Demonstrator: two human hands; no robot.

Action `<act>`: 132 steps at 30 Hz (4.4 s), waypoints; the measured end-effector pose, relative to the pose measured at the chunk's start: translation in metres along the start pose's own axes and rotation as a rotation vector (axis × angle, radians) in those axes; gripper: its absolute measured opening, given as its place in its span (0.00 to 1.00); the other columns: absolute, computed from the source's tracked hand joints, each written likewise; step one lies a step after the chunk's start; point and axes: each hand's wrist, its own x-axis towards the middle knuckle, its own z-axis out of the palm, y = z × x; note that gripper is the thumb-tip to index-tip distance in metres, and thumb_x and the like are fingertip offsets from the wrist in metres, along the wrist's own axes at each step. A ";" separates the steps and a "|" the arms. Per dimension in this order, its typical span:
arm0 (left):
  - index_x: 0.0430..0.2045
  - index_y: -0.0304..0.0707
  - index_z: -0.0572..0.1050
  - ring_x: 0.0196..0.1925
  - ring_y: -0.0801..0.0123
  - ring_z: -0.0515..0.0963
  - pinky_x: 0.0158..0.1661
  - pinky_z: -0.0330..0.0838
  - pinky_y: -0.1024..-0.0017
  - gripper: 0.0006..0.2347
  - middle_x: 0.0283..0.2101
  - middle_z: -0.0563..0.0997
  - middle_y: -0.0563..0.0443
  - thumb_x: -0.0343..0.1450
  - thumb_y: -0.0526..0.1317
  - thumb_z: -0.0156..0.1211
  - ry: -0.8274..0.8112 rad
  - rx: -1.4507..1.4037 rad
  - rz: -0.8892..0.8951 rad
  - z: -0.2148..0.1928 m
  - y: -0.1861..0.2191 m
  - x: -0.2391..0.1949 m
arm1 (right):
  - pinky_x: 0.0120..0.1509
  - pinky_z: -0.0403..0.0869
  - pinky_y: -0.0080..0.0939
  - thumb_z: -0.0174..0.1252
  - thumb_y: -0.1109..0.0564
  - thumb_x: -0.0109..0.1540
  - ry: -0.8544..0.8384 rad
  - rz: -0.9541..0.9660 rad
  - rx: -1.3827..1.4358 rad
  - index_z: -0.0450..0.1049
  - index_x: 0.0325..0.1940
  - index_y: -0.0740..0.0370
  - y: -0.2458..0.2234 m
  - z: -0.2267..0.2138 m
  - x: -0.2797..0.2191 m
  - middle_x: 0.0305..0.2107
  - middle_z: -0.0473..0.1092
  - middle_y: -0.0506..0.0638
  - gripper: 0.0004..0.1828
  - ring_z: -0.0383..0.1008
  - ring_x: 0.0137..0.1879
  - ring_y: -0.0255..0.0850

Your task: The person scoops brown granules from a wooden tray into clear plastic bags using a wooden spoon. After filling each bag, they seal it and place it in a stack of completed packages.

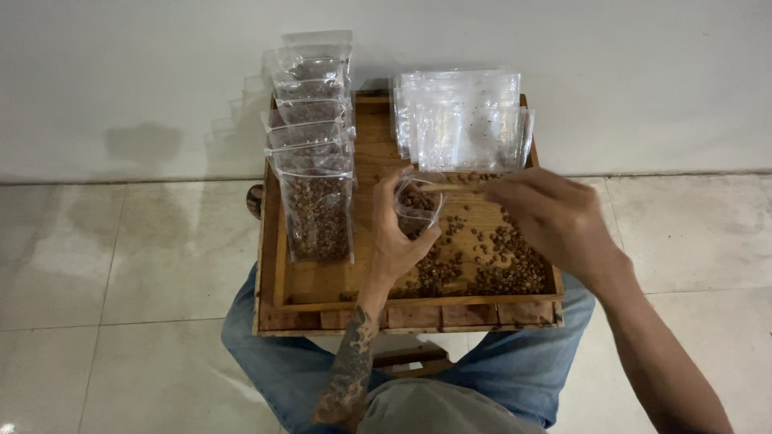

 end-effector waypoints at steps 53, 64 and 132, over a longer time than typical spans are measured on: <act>0.50 0.44 0.82 0.54 0.54 0.83 0.59 0.75 0.51 0.23 0.46 0.87 0.43 0.63 0.51 0.79 -0.056 -0.050 0.031 -0.018 -0.040 0.042 | 0.72 0.60 0.80 0.78 0.56 0.53 -0.062 0.467 0.789 0.61 0.72 0.75 0.070 0.141 -0.017 0.63 0.63 0.74 0.49 0.57 0.71 0.75; 0.51 0.42 0.82 0.53 0.50 0.84 0.55 0.78 0.53 0.22 0.46 0.86 0.41 0.67 0.51 0.76 -0.065 -0.041 0.035 -0.020 -0.036 0.037 | 0.61 0.76 0.71 0.72 0.62 0.58 0.025 0.395 0.897 0.73 0.61 0.73 0.059 0.140 -0.016 0.49 0.77 0.67 0.29 0.77 0.57 0.66; 0.45 0.39 0.84 0.50 0.63 0.83 0.54 0.75 0.65 0.13 0.43 0.85 0.45 0.82 0.42 0.50 0.155 -0.132 0.189 -0.005 -0.037 0.057 | 0.45 0.81 0.43 0.69 0.62 0.64 0.257 0.426 0.842 0.80 0.37 0.65 0.081 0.142 -0.001 0.26 0.75 0.53 0.04 0.76 0.35 0.40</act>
